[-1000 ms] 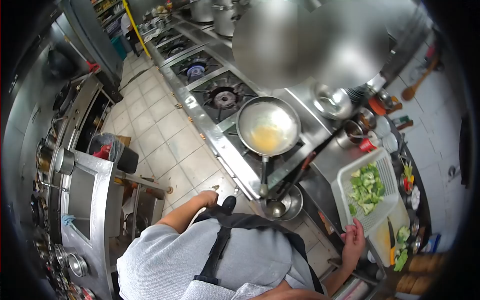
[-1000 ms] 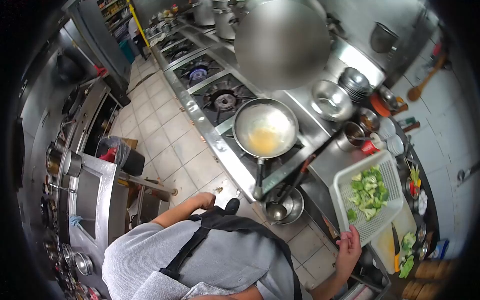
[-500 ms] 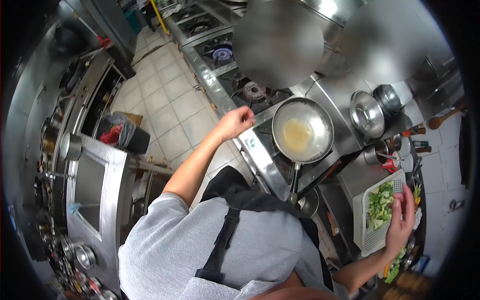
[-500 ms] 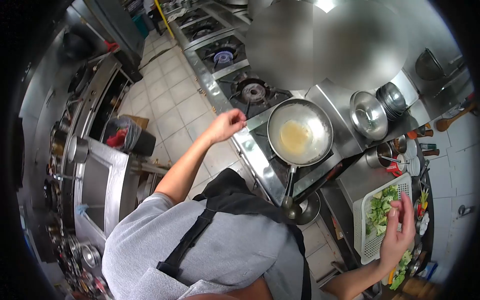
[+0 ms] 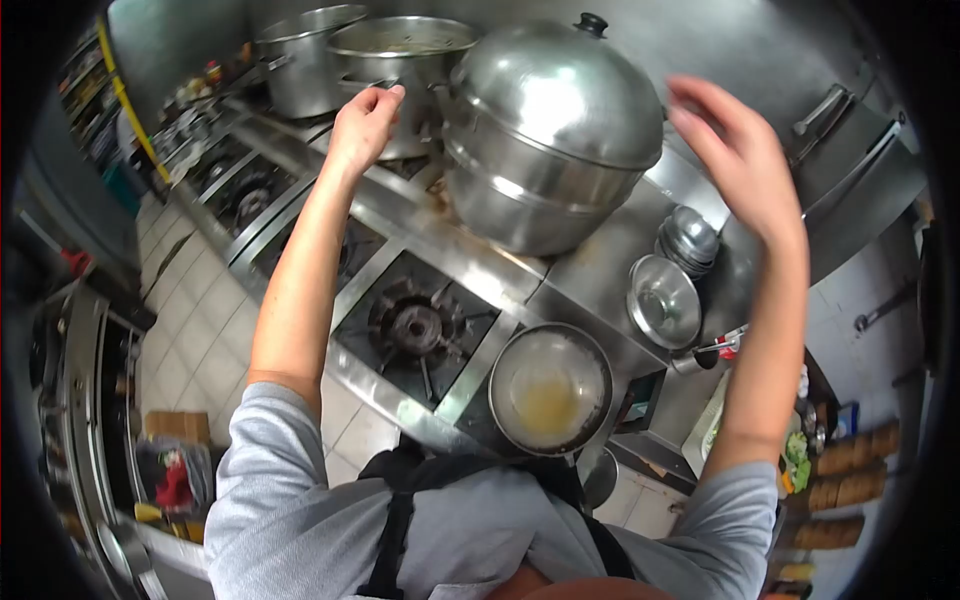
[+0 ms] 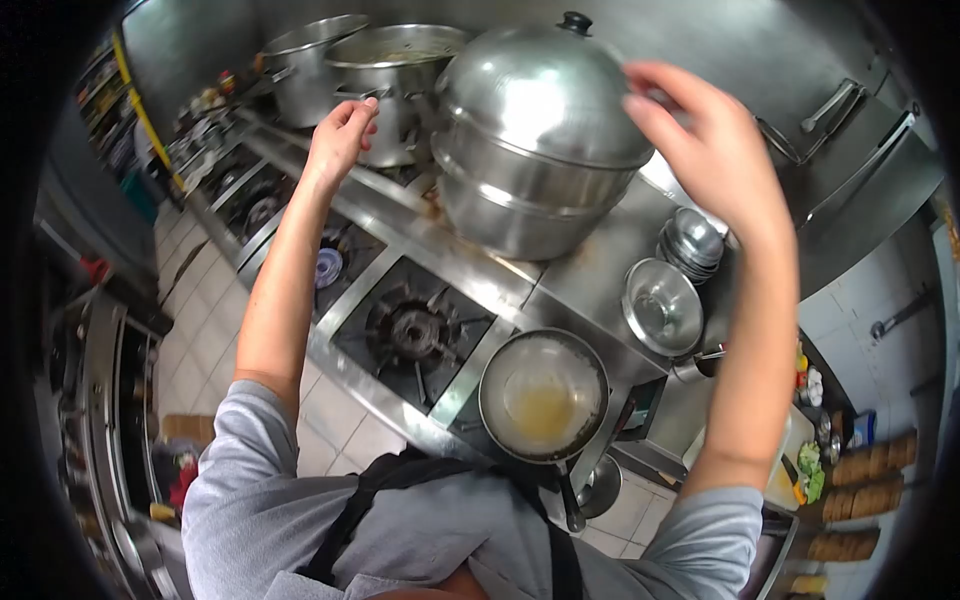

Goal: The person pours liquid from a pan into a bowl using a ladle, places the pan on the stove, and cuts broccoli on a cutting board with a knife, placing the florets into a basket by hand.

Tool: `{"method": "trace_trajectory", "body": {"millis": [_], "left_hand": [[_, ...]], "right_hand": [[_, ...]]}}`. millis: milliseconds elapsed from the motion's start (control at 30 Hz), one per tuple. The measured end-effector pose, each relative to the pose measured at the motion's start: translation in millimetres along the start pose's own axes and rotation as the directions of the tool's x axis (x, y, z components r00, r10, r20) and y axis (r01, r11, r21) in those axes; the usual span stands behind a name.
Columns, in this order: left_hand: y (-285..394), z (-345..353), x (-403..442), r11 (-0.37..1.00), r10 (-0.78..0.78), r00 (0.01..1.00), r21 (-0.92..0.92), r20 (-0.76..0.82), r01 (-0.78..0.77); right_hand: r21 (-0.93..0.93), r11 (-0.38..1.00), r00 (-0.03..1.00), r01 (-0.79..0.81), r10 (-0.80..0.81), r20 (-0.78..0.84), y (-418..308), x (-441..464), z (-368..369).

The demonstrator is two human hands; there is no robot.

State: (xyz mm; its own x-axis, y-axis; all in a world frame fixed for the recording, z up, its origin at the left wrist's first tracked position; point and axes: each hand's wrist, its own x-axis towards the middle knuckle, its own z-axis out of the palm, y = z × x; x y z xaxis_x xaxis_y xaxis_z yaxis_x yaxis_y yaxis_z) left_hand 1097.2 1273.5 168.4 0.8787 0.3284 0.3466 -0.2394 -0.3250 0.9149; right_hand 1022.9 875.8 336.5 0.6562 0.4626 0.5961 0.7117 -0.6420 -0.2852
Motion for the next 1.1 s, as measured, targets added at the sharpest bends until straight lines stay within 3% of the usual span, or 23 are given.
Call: {"method": "trace_trajectory", "body": {"millis": [67,133,233,300,433,467,500,567,600,700,767,867,967,1033,1100], "left_hand": [[-30.9,11.7,48.4,0.996,-0.089,0.995,0.033,0.046,0.087],[-25.6,26.3,61.0,0.969,-0.193,0.971,-0.128,0.143,0.211],[-37.3,34.1,78.4,0.932,-0.204,0.939,-0.238,0.276,0.272],[-40.4,36.7,77.2,0.897,-0.107,0.931,-0.370,0.348,0.241],[-29.0,39.8,77.9,0.862,-0.112,0.928,-0.431,0.354,0.268],[-22.7,41.1,79.4,0.862,-0.083,0.937,-0.447,0.340,0.239],[-23.9,41.9,88.0,0.858,-0.035,0.927,-0.465,0.374,0.219],[-20.9,46.4,104.8,0.882,0.016,0.932,-0.444,0.361,0.157],[-16.5,47.2,111.0,0.882,0.013,0.933,-0.443,0.359,0.158],[-9.2,49.3,120.6,0.839,-0.149,0.879,-0.413,0.452,0.354],[-14.7,49.3,117.2,0.836,-0.168,0.888,-0.415,0.427,0.358],[-15.6,40.6,89.8,0.876,-0.072,0.931,-0.424,0.358,0.231],[-33.4,37.1,76.4,0.826,-0.181,0.930,-0.464,0.319,0.320],[-34.7,37.9,81.4,0.843,-0.182,0.937,-0.443,0.300,0.306],[-35.2,33.3,83.8,0.952,-0.103,0.972,-0.262,0.209,0.158]], "right_hand": [[-0.284,0.958,0.999,-0.045,0.042,-0.014,27.0,74.9,32.7],[-0.396,0.909,0.992,-0.127,0.106,-0.074,71.3,141.5,68.4],[-0.411,0.899,0.988,-0.155,0.152,-0.039,121.2,197.0,97.5],[-0.443,0.859,0.952,-0.256,0.305,0.040,114.9,211.5,104.1],[-0.441,0.856,0.949,-0.270,0.314,0.028,88.8,207.8,106.2],[-0.375,0.887,0.940,-0.269,0.327,0.098,57.3,198.0,95.4],[-0.224,0.863,0.880,-0.453,0.474,0.045,96.6,213.0,95.6],[-0.303,0.906,0.932,-0.295,0.343,0.117,189.9,240.6,72.0],[-0.302,0.907,0.932,-0.294,0.342,0.120,185.6,239.9,73.4],[-0.346,0.864,0.911,-0.365,0.408,0.056,178.0,236.7,67.7],[-0.374,0.860,0.914,-0.347,0.400,0.070,180.0,239.2,65.7],[-0.378,0.876,0.918,-0.298,0.372,0.139,77.8,209.1,79.5],[-0.437,0.860,0.952,-0.265,0.306,0.024,102.3,211.8,104.0],[-0.335,0.876,0.927,-0.347,0.374,0.019,83.5,205.3,105.8],[-0.378,0.861,0.919,-0.341,0.391,0.061,100.9,213.8,105.3]]}}
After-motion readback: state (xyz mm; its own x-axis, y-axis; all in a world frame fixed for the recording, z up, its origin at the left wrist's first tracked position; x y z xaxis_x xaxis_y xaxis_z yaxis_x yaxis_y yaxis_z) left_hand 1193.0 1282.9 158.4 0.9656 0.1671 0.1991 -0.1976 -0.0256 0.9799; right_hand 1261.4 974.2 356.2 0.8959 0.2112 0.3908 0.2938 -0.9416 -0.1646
